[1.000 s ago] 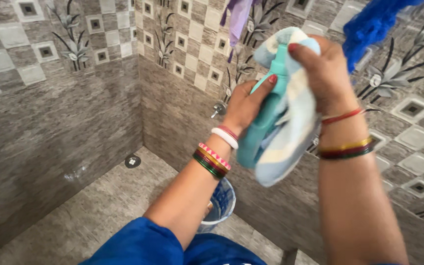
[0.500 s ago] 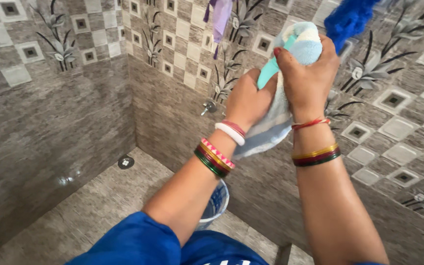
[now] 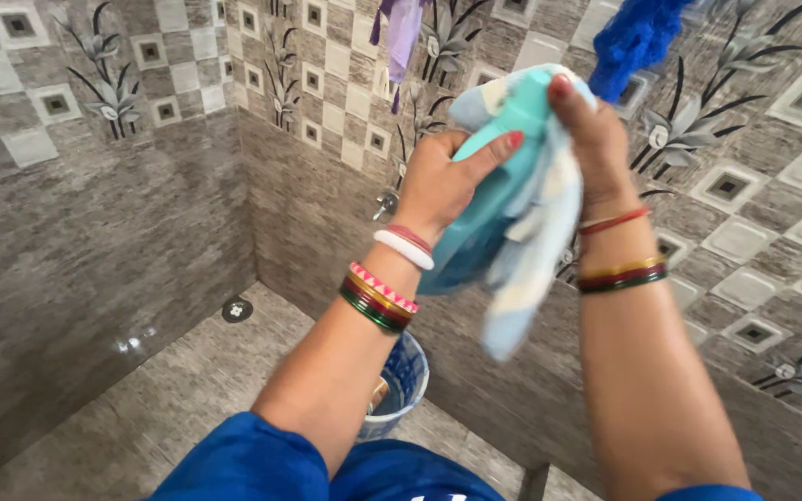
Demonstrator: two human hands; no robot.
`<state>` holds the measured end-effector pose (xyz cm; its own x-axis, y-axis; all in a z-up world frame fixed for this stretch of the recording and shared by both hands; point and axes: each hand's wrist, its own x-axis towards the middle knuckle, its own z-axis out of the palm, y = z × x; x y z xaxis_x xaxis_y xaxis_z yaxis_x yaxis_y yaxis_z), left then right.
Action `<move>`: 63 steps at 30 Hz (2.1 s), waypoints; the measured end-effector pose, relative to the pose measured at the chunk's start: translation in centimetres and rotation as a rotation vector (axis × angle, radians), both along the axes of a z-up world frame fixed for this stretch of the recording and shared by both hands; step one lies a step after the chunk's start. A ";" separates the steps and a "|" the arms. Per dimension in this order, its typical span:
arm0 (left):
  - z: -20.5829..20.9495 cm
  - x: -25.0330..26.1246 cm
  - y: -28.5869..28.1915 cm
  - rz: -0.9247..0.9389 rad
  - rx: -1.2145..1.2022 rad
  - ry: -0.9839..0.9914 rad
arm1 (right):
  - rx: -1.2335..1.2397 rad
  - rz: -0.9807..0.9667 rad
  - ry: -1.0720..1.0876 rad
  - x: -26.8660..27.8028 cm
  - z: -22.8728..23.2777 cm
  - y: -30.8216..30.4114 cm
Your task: The person wipes different sides of several plastic bottles and a blue-and-white striped cloth, moving some bottles to a shelf and others to a chair.
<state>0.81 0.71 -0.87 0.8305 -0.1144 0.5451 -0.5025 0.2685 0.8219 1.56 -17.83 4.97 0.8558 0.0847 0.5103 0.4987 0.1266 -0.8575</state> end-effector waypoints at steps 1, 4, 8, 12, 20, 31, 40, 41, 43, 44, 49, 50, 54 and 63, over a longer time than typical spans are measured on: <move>-0.3 0.3 -0.5 0.109 0.003 0.028 | -0.046 -0.169 -0.048 0.0 -0.7 0.7; -0.8 1.2 -2.4 0.251 -0.143 0.084 | -0.443 -0.615 -0.363 -1.4 -2.9 3.4; -0.6 1.2 -2.9 0.103 -0.368 0.061 | -0.498 -0.745 -0.845 -3.6 -5.0 5.3; 0.6 -0.8 -1.8 -0.055 -0.255 0.071 | -0.076 -0.381 -0.210 -2.3 -5.1 1.1; 1.1 -0.9 -3.1 -0.215 -0.346 0.091 | -0.556 -0.693 -0.152 1.9 -6.4 -5.6; 0.0 0.8 -6.2 -0.050 -0.456 0.023 | -0.348 -0.742 -0.639 -4.2 -8.3 1.9; 0.5 -1.0 -5.0 -0.210 -0.349 0.004 | 0.051 -0.485 0.156 0.9 -10.8 -4.8; 0.5 -0.8 -5.0 -0.197 -0.326 -0.002 | 0.082 -0.484 0.102 1.0 -9.7 -5.0; -0.1 -0.4 -5.3 -0.115 -0.236 0.027 | 0.083 -0.427 -0.090 1.2 -7.0 -4.3; -0.5 -0.2 -5.7 -0.046 -0.168 0.062 | 0.053 -0.369 -0.226 0.7 -5.6 -4.1; -3.1 1.2 -7.9 -0.143 -0.336 0.164 | -0.231 -0.499 -0.503 -1.5 -3.7 -0.1; -3.4 1.7 -8.1 -0.136 -0.336 0.167 | -0.350 -0.578 -0.598 -1.9 -4.1 0.3; -4.7 2.8 -8.3 -0.173 -0.461 0.151 | -0.561 -0.766 -0.635 -3.8 -8.4 1.0; -1.9 1.7 -6.3 -0.196 -0.492 0.057 | 0.173 -0.412 0.059 0.2 -15.6 -4.2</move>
<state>2.47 -5.59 -2.77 0.8490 -0.0126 0.5283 -0.3627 0.7132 0.5998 1.81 -22.00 -10.68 0.8281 -0.3520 0.4363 0.4886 0.0718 -0.8696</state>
